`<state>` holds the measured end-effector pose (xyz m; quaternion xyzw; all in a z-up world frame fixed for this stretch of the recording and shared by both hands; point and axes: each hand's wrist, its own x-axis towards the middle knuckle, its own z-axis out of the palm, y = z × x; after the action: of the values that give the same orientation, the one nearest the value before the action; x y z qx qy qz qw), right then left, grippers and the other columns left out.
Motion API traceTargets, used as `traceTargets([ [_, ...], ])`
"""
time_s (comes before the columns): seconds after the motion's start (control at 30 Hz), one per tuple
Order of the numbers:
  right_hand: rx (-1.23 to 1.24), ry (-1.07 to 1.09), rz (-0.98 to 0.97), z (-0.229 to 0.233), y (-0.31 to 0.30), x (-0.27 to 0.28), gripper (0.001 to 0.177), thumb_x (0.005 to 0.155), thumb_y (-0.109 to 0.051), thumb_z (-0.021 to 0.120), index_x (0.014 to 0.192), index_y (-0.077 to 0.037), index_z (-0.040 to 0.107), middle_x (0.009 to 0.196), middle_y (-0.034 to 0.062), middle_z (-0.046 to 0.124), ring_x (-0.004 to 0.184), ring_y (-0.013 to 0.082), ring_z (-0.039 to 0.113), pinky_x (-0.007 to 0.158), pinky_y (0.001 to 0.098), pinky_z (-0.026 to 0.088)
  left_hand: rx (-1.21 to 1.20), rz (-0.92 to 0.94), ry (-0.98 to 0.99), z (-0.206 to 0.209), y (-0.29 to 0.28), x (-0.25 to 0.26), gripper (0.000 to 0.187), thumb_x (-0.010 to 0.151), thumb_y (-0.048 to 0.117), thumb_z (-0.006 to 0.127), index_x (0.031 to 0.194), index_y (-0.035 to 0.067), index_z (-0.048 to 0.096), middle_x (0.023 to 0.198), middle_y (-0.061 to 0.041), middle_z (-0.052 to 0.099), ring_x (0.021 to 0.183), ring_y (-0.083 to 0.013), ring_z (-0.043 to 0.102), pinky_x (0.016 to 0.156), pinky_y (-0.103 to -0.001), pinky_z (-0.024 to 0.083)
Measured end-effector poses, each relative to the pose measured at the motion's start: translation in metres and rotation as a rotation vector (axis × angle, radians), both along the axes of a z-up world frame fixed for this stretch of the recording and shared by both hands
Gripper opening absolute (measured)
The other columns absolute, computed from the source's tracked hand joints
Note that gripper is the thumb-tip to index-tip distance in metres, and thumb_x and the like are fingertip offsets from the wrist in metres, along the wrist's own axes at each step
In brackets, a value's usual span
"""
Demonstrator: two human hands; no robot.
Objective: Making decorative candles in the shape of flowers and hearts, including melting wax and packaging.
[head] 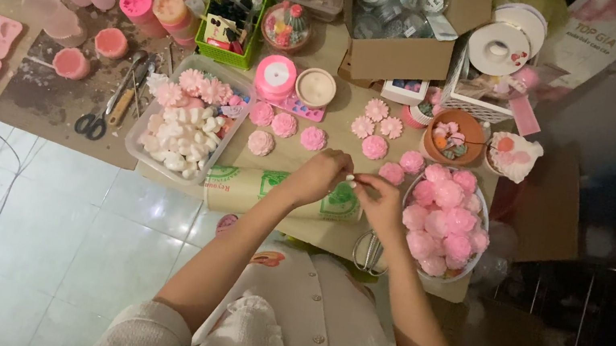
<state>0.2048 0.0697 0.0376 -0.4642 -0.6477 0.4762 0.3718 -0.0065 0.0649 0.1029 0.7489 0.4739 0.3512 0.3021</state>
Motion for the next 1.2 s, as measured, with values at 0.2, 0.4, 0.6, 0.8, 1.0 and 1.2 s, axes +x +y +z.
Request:
traceTargets([
  [0.2, 0.053, -0.001, 0.086, 0.021, 0.008, -0.002, 0.023, 0.091, -0.003, 0.072, 0.112, 0.005, 0.071, 0.106, 0.0087, 0.075, 0.100, 0.0144, 0.070, 0.090, 0.0278, 0.055, -0.050, -0.006, 0.059, 0.019, -0.001, -0.001, 0.010, 0.089, 0.007, 0.064, 0.096, -0.001, 0.065, 0.095, -0.020, 0.068, 0.094, -0.0399, 0.066, 0.082, -0.047, 0.052],
  [0.4, -0.048, -0.025, 0.127, 0.026, 0.009, -0.002, 0.016, 0.095, -0.002, 0.067, 0.110, 0.003, 0.067, 0.098, 0.0057, 0.073, 0.093, 0.0122, 0.069, 0.084, 0.0263, 0.055, 0.036, -0.039, 0.028, 0.024, -0.003, -0.002, 0.010, 0.090, 0.006, 0.066, 0.097, 0.000, 0.063, 0.094, -0.019, 0.069, 0.093, -0.0399, 0.066, 0.080, -0.048, 0.052],
  [0.6, -0.053, 0.019, 0.123, 0.026, 0.009, 0.002, 0.013, 0.095, 0.001, 0.064, 0.109, 0.001, 0.066, 0.098, 0.0050, 0.072, 0.094, 0.0122, 0.070, 0.084, 0.0258, 0.056, -0.039, -0.038, -0.022, 0.024, -0.003, -0.005, 0.017, 0.082, 0.010, 0.073, 0.095, 0.002, 0.066, 0.088, -0.016, 0.068, 0.084, -0.0362, 0.067, 0.075, -0.045, 0.053],
  [0.8, -0.096, -0.715, -0.068, -0.082, -0.023, 0.058, 0.035, 0.090, -0.024, 0.073, 0.114, 0.000, 0.071, 0.103, 0.0198, 0.075, 0.098, 0.0305, 0.074, 0.086, 0.0404, 0.058, 0.173, 0.118, 0.029, -0.010, -0.010, 0.010, 0.010, 0.079, 0.005, 0.071, 0.088, 0.007, 0.069, 0.086, -0.014, 0.066, 0.087, -0.0371, 0.066, 0.078, -0.045, 0.054],
  [1.0, -0.313, -1.011, -0.225, -0.091, -0.081, 0.044, 0.081, 0.077, -0.034, 0.085, 0.132, 0.011, 0.046, 0.113, 0.0326, 0.065, 0.104, 0.0460, 0.067, 0.089, 0.0516, 0.055, 0.097, 0.182, -0.015, 0.011, -0.021, 0.022, 0.009, 0.084, 0.006, 0.066, 0.093, 0.005, 0.067, 0.090, -0.018, 0.069, 0.088, -0.0395, 0.068, 0.076, -0.047, 0.055],
  [1.2, -0.207, -0.968, -0.347, -0.085, -0.101, 0.040, 0.070, 0.076, -0.028, 0.085, 0.125, 0.009, 0.052, 0.115, 0.0315, 0.064, 0.109, 0.0472, 0.064, 0.096, 0.0523, 0.051, -0.072, 0.167, 0.028, 0.025, -0.025, 0.029, 0.010, 0.093, 0.014, 0.062, 0.097, 0.007, 0.068, 0.086, -0.020, 0.072, 0.083, -0.0402, 0.070, 0.073, -0.051, 0.054],
])
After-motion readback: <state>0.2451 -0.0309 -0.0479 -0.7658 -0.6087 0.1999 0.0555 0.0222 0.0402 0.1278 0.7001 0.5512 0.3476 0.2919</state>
